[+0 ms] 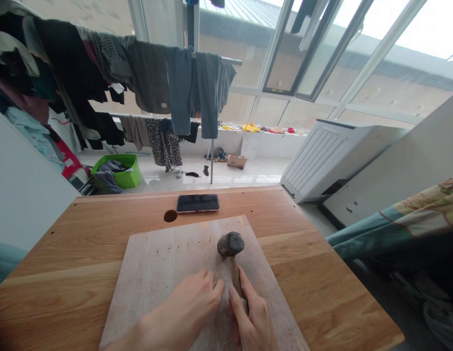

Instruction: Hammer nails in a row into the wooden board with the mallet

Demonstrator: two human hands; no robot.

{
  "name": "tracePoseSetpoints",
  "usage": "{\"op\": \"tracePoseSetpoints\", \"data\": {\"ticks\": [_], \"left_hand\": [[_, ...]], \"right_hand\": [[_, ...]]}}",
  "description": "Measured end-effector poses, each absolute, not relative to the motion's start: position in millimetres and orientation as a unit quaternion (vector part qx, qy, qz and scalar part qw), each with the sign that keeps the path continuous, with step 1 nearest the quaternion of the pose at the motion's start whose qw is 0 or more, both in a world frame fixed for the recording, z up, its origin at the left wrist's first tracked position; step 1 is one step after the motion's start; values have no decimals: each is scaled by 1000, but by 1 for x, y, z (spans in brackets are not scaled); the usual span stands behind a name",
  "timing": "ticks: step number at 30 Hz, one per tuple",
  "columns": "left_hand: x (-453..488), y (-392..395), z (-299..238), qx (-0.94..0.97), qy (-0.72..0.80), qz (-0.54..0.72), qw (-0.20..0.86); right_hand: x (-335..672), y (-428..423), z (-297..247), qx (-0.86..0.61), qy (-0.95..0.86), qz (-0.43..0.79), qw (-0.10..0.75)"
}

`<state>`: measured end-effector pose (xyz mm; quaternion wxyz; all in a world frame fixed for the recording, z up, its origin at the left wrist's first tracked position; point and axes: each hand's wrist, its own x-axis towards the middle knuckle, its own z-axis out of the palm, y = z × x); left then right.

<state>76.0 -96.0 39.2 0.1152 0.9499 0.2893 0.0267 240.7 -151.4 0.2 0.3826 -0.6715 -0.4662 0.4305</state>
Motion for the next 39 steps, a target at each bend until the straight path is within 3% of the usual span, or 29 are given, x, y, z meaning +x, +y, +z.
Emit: {"op": "tracePoseSetpoints", "data": {"ticks": [4, 7, 12, 18, 39], "left_hand": [[72, -90, 38, 946, 285, 76, 137], [58, -68, 44, 910, 310, 133, 243], [38, -24, 30, 762, 386, 349, 385], [34, -13, 3, 702, 450, 395, 385], [33, -12, -2, 712, 444, 398, 371]], "right_hand": [[241, -152, -1, -668, -465, 435, 386], [242, -152, -5, -663, -464, 446, 383], [242, -153, -8, -651, -454, 464, 394], [241, -152, -6, -654, -460, 453, 394], [214, -132, 6, -632, -518, 405, 410]]}}
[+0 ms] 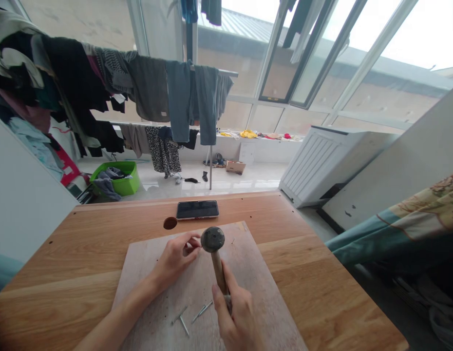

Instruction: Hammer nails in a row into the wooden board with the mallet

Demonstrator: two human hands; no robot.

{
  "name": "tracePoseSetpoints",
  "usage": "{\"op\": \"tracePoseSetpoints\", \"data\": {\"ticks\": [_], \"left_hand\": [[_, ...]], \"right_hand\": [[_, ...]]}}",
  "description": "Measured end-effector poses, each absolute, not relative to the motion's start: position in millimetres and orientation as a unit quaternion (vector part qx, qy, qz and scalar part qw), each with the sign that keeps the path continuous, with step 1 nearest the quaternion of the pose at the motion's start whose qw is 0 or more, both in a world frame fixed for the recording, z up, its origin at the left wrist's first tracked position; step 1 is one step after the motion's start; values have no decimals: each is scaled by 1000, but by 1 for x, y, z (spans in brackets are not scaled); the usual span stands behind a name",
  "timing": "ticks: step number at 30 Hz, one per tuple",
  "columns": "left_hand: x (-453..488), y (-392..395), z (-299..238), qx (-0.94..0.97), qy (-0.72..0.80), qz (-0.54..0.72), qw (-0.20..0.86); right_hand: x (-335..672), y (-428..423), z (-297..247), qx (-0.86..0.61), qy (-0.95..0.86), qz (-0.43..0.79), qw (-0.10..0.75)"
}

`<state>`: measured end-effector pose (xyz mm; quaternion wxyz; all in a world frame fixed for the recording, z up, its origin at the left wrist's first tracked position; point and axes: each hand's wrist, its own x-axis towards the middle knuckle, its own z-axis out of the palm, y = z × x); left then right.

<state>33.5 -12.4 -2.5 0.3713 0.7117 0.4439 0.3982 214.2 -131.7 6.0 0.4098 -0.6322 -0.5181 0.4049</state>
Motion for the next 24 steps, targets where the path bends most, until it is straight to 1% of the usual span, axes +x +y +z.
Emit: {"op": "tracePoseSetpoints", "data": {"ticks": [5, 11, 15, 20, 22, 24], "left_hand": [[34, -13, 4, 719, 433, 397, 372], [34, -14, 5, 722, 429, 393, 374], [32, -12, 0, 727, 435, 381, 371], [30, -17, 17, 768, 463, 347, 275], [34, -29, 33, 807, 451, 294, 245], [42, -47, 46, 865, 411, 203, 202]], "right_hand": [[210, -132, 5, -642, -537, 391, 384], [206, -131, 10, -638, -522, 408, 392], [208, -137, 9, -626, -483, 446, 419], [232, -154, 3, -641, -437, 465, 427], [244, -160, 1, -657, -436, 454, 414], [252, -162, 0, -663, -444, 457, 393]]}}
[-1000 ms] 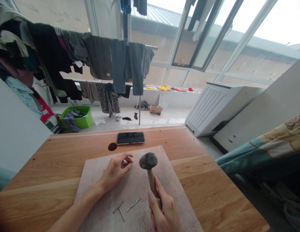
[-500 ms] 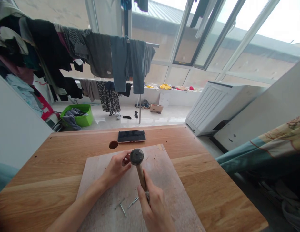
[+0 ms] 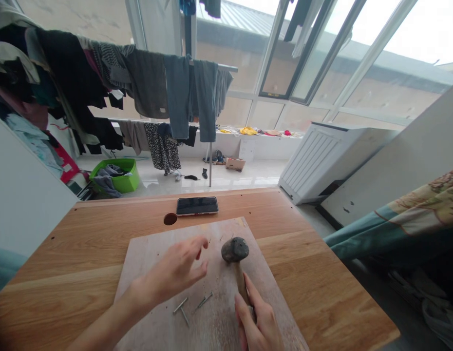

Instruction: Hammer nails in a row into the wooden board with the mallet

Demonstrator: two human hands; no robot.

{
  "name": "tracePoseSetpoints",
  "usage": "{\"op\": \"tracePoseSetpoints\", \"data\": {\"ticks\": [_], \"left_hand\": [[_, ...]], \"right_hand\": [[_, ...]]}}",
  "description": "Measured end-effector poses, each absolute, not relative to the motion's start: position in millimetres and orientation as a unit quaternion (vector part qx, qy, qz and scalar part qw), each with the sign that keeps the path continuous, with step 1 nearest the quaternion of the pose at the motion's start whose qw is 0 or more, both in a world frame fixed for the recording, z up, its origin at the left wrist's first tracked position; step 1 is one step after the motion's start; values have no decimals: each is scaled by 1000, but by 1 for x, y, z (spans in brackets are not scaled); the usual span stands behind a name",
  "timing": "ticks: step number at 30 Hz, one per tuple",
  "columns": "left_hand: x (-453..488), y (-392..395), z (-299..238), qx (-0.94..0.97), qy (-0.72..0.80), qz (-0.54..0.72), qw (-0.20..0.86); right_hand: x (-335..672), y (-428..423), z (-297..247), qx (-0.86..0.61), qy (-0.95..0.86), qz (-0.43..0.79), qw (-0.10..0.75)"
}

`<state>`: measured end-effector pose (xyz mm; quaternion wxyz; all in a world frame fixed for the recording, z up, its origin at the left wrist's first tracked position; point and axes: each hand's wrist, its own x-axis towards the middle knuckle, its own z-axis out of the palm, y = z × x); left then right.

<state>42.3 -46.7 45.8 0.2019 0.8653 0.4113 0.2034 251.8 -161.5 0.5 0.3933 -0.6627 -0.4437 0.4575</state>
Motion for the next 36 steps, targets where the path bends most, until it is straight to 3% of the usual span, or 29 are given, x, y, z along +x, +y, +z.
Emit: {"op": "tracePoseSetpoints", "data": {"ticks": [5, 10, 14, 20, 26, 36], "left_hand": [[70, -94, 47, 951, 306, 13, 39], [85, -102, 38, 968, 249, -31, 17], [75, -87, 47, 963, 256, 42, 77], [25, -39, 45, 820, 349, 281, 356], [1, -18, 11, 728, 466, 367, 344], [-2, -20, 4, 739, 444, 386, 327]], "right_hand": [[251, -158, 0, -667, -449, 460, 377], [248, -157, -1, -672, -462, 439, 377], [248, -158, 0, -677, -469, 429, 371], [245, -157, 0, -677, -460, 424, 388], [244, -157, -4, -674, -443, 433, 402], [247, -159, -9, -665, -434, 445, 415]]}}
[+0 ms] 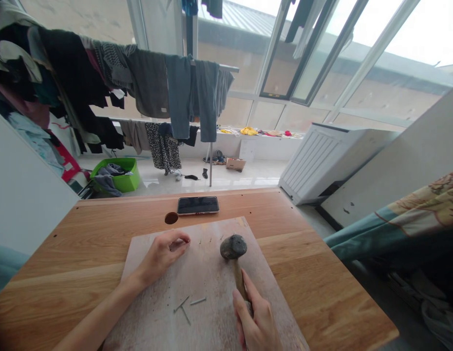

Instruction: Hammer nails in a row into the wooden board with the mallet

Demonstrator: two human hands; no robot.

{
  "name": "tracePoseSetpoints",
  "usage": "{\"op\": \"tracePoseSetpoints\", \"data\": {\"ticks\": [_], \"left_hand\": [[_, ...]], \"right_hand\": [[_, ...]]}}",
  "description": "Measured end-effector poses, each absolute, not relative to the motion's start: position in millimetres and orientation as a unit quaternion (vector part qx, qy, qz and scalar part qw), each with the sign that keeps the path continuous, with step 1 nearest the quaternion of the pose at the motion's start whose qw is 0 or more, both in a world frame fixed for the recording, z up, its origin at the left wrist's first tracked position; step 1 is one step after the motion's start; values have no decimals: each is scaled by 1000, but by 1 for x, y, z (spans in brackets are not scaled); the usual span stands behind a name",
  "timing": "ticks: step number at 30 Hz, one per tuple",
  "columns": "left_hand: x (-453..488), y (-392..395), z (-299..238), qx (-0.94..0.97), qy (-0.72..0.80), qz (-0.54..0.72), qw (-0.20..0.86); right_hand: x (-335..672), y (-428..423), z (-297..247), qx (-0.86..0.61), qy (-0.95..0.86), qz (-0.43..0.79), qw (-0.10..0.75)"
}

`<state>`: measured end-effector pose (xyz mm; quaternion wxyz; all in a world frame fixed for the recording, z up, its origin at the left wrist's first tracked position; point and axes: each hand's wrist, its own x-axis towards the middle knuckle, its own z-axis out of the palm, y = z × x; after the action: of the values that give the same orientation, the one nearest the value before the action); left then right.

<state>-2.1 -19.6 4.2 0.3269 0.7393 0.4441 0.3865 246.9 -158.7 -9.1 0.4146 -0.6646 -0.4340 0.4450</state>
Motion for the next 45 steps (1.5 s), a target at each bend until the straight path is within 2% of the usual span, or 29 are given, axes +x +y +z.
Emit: {"op": "tracePoseSetpoints", "data": {"ticks": [13, 17, 26, 35, 39, 45], "left_hand": [[-2, -18, 2, 755, 449, 378, 294], [-1, -17, -3, 763, 448, 377, 273], [1, -18, 1, 762, 442, 384, 275], [-4, -17, -4, 772, 439, 367, 277], [-1, -38, 16, 807, 464, 329, 158], [36, -104, 36, 949, 278, 146, -35]], "right_hand": [[211, -135, 25, -602, -468, 489, 423], [199, -128, 32, -600, -492, 487, 402], [193, -127, 27, -603, -563, 437, 359], [200, -134, 22, -607, -546, 438, 377], [220, -154, 8, -647, -501, 426, 387], [248, -170, -10, -678, -477, 424, 365]]}}
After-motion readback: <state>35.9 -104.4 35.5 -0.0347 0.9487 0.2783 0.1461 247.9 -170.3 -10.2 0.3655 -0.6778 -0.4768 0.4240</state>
